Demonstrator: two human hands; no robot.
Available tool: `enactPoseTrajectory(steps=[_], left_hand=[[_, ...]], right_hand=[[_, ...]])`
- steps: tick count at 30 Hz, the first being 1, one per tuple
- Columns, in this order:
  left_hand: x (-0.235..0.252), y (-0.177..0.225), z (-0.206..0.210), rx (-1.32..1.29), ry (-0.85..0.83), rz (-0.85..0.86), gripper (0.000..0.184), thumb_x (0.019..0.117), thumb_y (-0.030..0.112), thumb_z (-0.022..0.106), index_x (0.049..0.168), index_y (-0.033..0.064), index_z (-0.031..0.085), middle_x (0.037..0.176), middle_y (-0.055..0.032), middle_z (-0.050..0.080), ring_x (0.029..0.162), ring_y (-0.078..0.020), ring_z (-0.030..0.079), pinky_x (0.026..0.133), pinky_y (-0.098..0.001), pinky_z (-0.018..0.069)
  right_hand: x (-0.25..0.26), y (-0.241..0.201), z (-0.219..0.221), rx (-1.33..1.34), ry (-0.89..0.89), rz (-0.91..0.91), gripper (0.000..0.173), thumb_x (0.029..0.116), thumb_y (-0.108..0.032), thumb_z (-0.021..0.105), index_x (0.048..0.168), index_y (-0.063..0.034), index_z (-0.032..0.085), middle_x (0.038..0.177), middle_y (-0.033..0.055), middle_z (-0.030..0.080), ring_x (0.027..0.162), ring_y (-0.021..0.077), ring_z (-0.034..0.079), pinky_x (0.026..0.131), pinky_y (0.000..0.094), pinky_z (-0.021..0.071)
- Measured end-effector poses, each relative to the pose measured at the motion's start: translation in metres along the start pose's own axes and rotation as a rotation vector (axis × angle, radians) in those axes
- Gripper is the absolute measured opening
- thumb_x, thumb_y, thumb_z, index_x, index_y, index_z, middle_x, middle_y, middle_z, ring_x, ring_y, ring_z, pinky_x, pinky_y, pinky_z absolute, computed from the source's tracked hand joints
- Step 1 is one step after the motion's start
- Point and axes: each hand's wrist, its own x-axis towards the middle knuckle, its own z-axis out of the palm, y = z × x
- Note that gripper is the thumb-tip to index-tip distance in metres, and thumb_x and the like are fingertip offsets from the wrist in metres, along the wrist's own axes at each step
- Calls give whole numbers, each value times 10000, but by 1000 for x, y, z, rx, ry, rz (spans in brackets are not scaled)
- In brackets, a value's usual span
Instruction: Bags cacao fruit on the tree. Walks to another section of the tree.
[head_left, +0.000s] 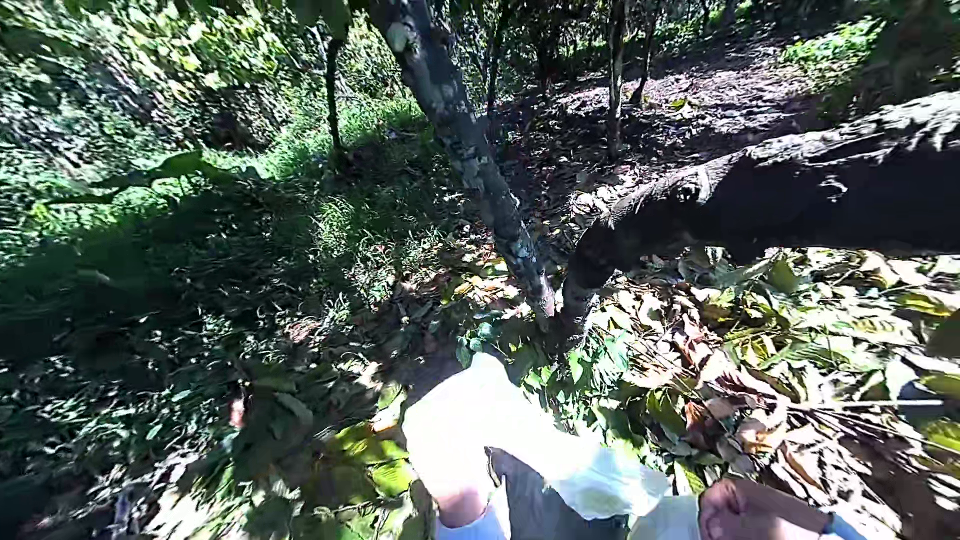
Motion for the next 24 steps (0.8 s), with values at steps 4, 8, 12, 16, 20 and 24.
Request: enactPoseTrajectory(steps=[4, 8, 12, 16, 20, 24], left_hand=[[-3, 6, 81, 446, -506, 210, 119, 878, -23, 622, 952, -104, 667, 864, -66, 699, 787, 11, 646, 746, -139, 534], [-34, -12, 146, 462, -1178, 332, 164, 924, 122, 653, 894, -11, 745, 819, -101, 732, 753, -87, 688, 737, -223, 552], [-41, -32, 164, 311, -1251, 68, 168, 924, 113, 668, 905, -47, 715, 822, -35, 692, 760, 12, 615, 739, -168, 508], [-47, -49, 173, -441, -1154, -564, 102, 988, 268, 644, 936, 233, 724, 902, 84, 728, 835, -18, 696, 763, -215, 597], [-49, -44, 196, -887, -1480, -558, 202, 1019, 373, 572, 1068, 329, 763, 982, 151, 752, 915, 45, 687, 819, -158, 562], [-56, -27, 232, -514, -1894, 207, 231, 1047, 263, 565, 972, 79, 683, 849, 49, 669, 819, 48, 614, 776, -143, 516]], right_hand=[[8, -18, -34, 51, 477, -536, 224, 940, -241, 671, 1122, -116, 708, 1037, -131, 729, 945, -35, 668, 850, 199, 566], [15, -84, -60, -280, 562, -788, 779, 911, -509, 690, 1400, 77, 535, 1353, 127, 645, 1257, 94, 591, 1075, 285, 479], [11, -77, -66, -289, 478, -659, 377, 947, -242, 684, 1156, 73, 674, 948, 75, 697, 855, -9, 591, 814, 169, 478], [-12, -62, -77, -168, 431, -799, 283, 976, -186, 648, 736, -43, 603, 651, -105, 555, 615, -100, 498, 576, 104, 410], [-73, -73, -62, -333, 576, -854, 317, 1025, -232, 597, 861, 25, 684, 795, 3, 672, 795, -31, 620, 746, 172, 524], [-157, -85, -52, -677, 721, -690, 315, 1015, -240, 594, 860, 7, 714, 825, 28, 679, 849, 24, 632, 795, 211, 524]])
